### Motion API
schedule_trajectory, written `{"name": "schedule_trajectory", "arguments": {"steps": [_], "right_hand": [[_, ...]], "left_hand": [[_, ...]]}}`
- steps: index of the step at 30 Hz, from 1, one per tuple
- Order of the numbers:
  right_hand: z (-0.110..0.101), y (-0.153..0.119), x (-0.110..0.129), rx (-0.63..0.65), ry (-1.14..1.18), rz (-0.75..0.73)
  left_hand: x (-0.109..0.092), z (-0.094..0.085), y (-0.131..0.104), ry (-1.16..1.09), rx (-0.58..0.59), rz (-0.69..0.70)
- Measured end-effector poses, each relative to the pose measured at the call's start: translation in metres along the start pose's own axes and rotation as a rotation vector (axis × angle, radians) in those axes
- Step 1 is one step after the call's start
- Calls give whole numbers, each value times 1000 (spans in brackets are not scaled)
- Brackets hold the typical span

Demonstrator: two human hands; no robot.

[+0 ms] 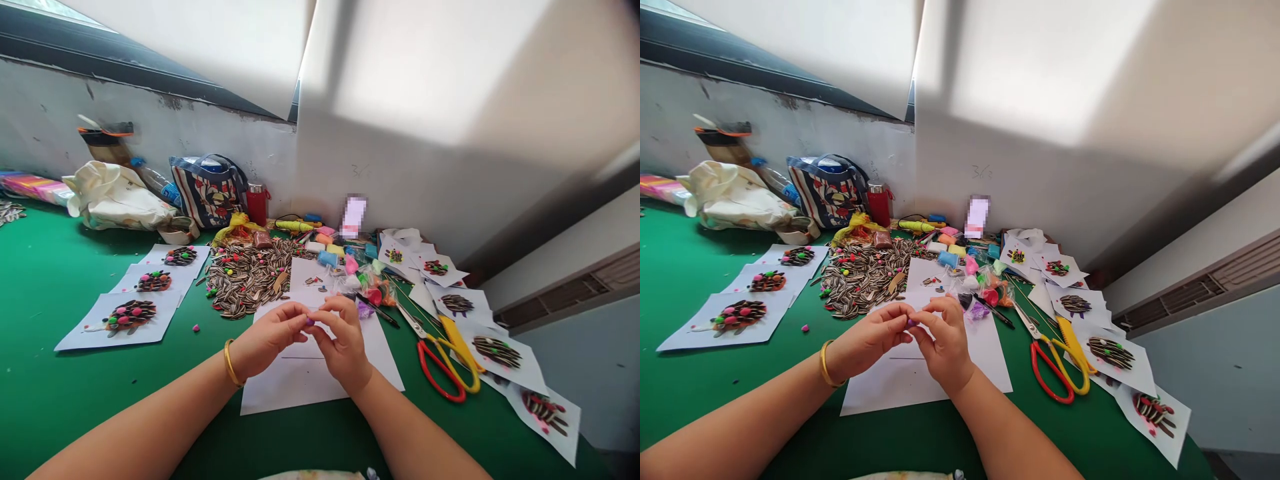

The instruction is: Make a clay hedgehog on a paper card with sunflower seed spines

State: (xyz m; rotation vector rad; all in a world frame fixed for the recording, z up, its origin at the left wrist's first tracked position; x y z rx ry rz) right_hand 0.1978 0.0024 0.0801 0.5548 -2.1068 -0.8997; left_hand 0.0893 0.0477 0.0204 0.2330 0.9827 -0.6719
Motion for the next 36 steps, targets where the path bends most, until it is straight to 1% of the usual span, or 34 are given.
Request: {"name": "schedule_trajectory", "arguments": {"steps": [3, 8, 14, 17, 20, 26, 31, 36], "right_hand": [[2, 0, -4, 25, 15, 10], [6, 2, -3, 91, 16, 3], [1, 5, -2, 53, 38, -32], [3, 4, -3, 66, 26, -29], [7, 3, -4, 95, 21, -28], [9, 4, -6, 124, 57, -31], [8, 4, -7, 115, 92, 2], [10, 3, -8, 127, 95, 6]], "left_hand": [[4, -4, 0, 127, -11, -30], [0, -12, 1, 177, -75, -10], [-6, -10, 1, 363, -99, -1], [-11, -10, 0, 442, -123, 10], [-14, -11, 0, 478, -138, 27], [-13, -10, 0, 543, -118, 14], [-13, -8, 0, 548, -111, 11], [-14, -11, 1, 579, -121, 26]]}}
Point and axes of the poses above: each hand's wrist, its own y-axis towards the middle knuckle, its own z-axis out of the palm, x = y × z, the point moved 9 cm from there along y, towards the middle knuckle
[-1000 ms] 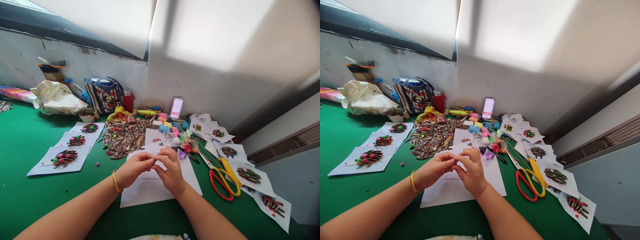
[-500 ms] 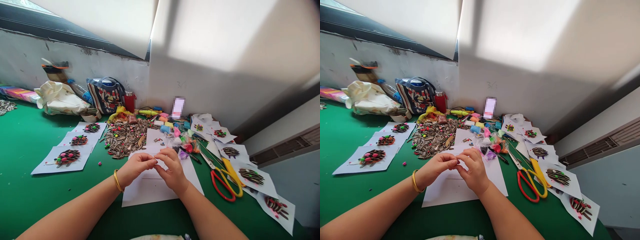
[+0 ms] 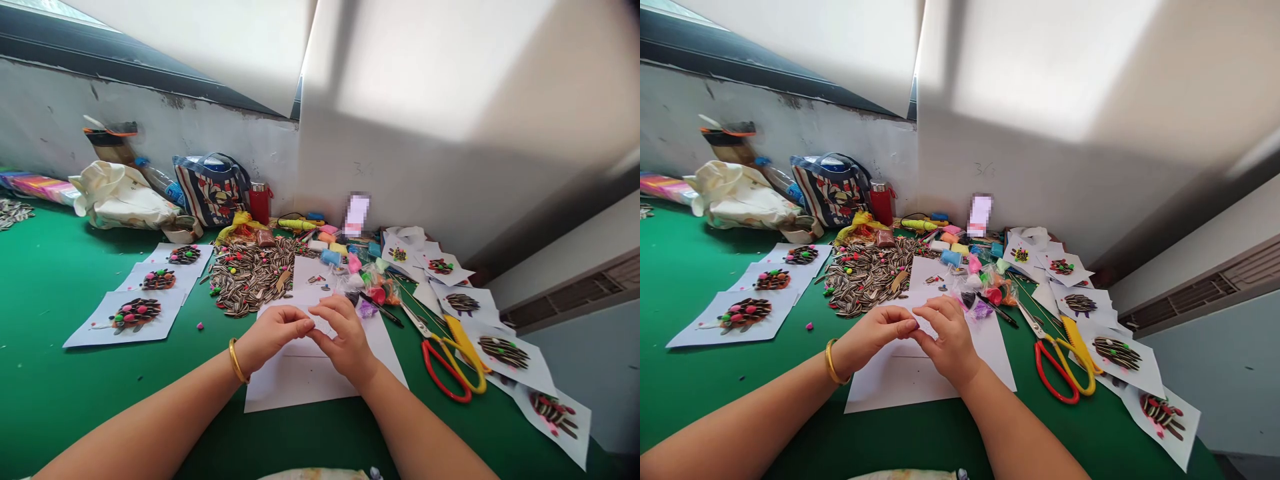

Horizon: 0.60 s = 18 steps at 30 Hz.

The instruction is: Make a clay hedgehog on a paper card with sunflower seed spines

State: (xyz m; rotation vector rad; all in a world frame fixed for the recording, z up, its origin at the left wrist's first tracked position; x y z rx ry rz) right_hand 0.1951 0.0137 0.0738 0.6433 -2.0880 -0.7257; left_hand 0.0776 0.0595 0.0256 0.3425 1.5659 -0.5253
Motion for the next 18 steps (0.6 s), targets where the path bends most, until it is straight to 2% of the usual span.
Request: {"name": "schedule_trajectory", "arguments": {"steps": [8, 14, 18], "right_hand": [[0, 1, 0, 9, 18, 4], [0, -1, -5, 2, 34, 22], [0, 0, -8, 4, 66, 51]], "left_hand": [[1, 0, -1, -3, 0, 8], [0, -4, 1, 13, -48, 17], [-2, -1, 1, 8, -7, 29]]}}
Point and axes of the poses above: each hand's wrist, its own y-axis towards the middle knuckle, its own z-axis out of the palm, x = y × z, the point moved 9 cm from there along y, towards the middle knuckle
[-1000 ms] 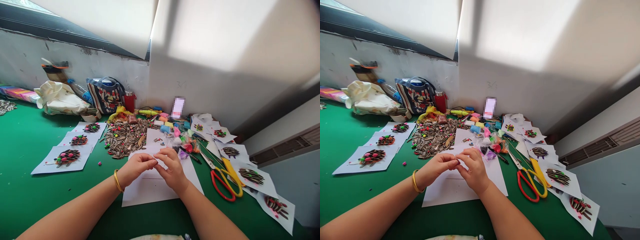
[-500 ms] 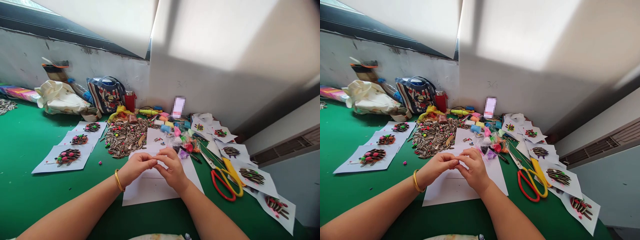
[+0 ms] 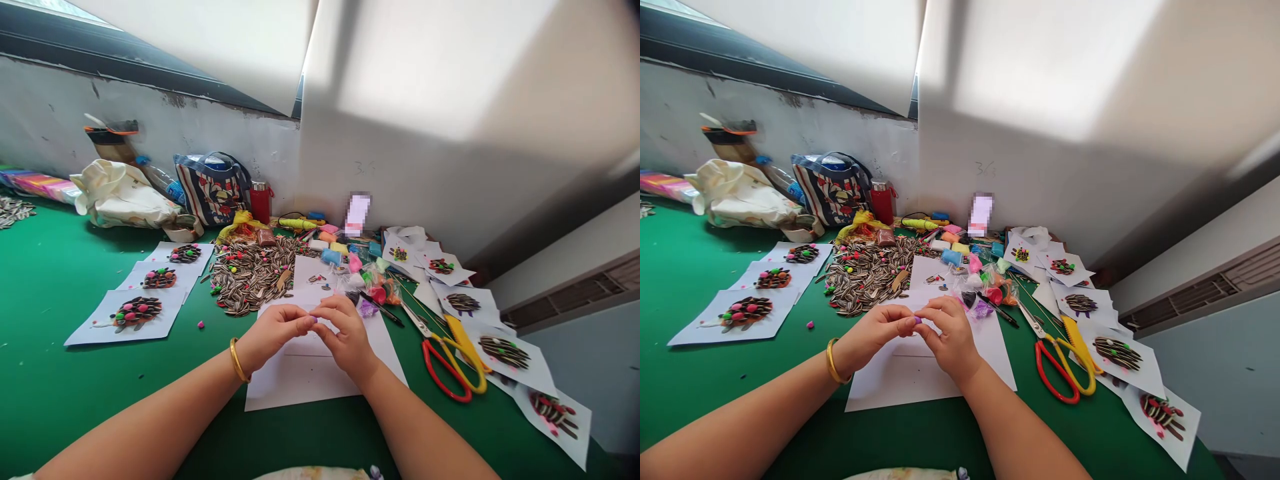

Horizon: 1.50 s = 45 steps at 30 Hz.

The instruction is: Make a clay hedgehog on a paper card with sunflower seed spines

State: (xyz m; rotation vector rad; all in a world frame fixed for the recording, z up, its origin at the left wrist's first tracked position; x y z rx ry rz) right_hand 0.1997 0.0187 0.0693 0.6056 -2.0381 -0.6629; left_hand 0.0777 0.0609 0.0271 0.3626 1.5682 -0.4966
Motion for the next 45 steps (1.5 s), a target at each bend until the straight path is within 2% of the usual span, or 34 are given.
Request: {"name": "schedule_trajectory", "arguments": {"steps": [7, 21, 32, 41, 45], "right_hand": [[-4, 0, 4, -47, 4, -21], [1, -1, 0, -13, 9, -11], [2, 1, -9, 16, 17, 65], [10, -2, -9, 63, -38, 84], [8, 3, -14, 135, -114, 82]], "left_hand": [[5, 0, 0, -14, 8, -27], [6, 3, 0, 30, 31, -20], [5, -5, 3, 104, -16, 34], [-16, -15, -1, 414, -188, 225], [-17, -20, -3, 378, -241, 231]]}}
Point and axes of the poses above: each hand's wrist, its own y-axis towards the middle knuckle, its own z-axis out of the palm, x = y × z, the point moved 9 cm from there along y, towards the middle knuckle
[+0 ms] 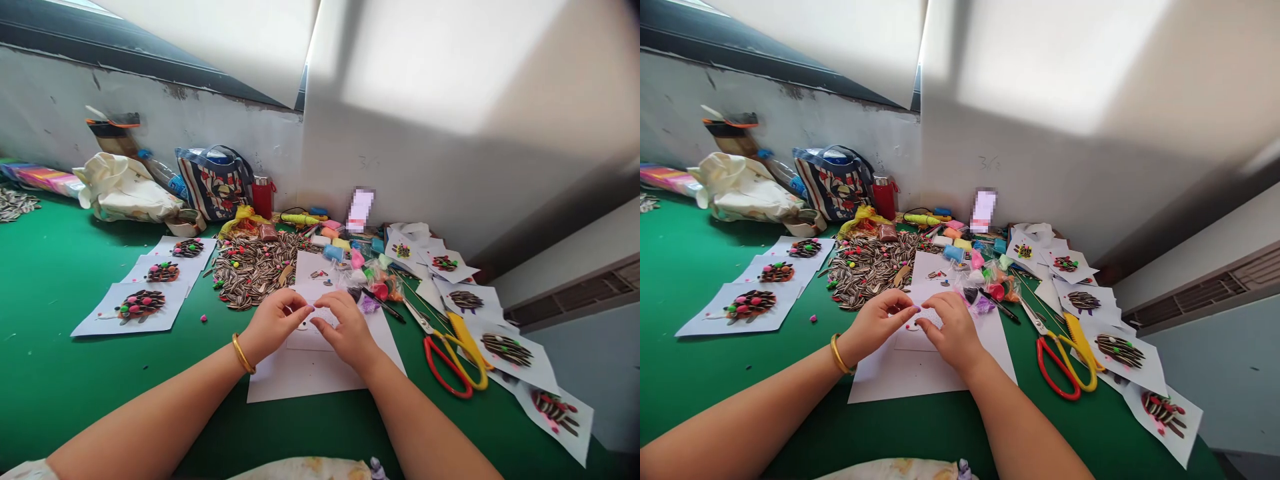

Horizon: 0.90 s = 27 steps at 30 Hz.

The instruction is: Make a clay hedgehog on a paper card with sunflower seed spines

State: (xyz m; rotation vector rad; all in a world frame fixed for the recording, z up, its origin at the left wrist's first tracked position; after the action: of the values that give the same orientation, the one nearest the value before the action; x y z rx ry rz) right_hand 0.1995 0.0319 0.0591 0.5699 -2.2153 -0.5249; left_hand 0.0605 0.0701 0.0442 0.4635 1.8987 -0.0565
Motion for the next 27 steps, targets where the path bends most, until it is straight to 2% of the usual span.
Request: {"name": "schedule_trajectory", "arguments": {"steps": [2, 4, 7, 10, 14, 20, 25, 27], "right_hand": [[-14, 4, -15, 25, -77, 34], [-33, 3, -43, 66, -202, 142], [-58, -9, -89, 209, -407, 324], [-66, -25, -117, 362, -563, 419], [-62, -28, -120, 383, -676, 441], [-58, -21, -114, 334, -723, 426], [-60, -19, -109, 329, -678, 408], [-62, -16, -101, 268, -603, 404]], "left_hand": [[5, 3, 0, -104, 22, -55], [12, 8, 0, -214, 54, -131], [21, 12, 0, -357, 56, -207], [23, 13, 0, -444, 45, -232], [24, 13, 0, -444, 52, -263], [32, 18, -1, -517, 79, -322], [31, 19, -1, -538, 81, -328], [29, 20, -1, -540, 80, -321]]}}
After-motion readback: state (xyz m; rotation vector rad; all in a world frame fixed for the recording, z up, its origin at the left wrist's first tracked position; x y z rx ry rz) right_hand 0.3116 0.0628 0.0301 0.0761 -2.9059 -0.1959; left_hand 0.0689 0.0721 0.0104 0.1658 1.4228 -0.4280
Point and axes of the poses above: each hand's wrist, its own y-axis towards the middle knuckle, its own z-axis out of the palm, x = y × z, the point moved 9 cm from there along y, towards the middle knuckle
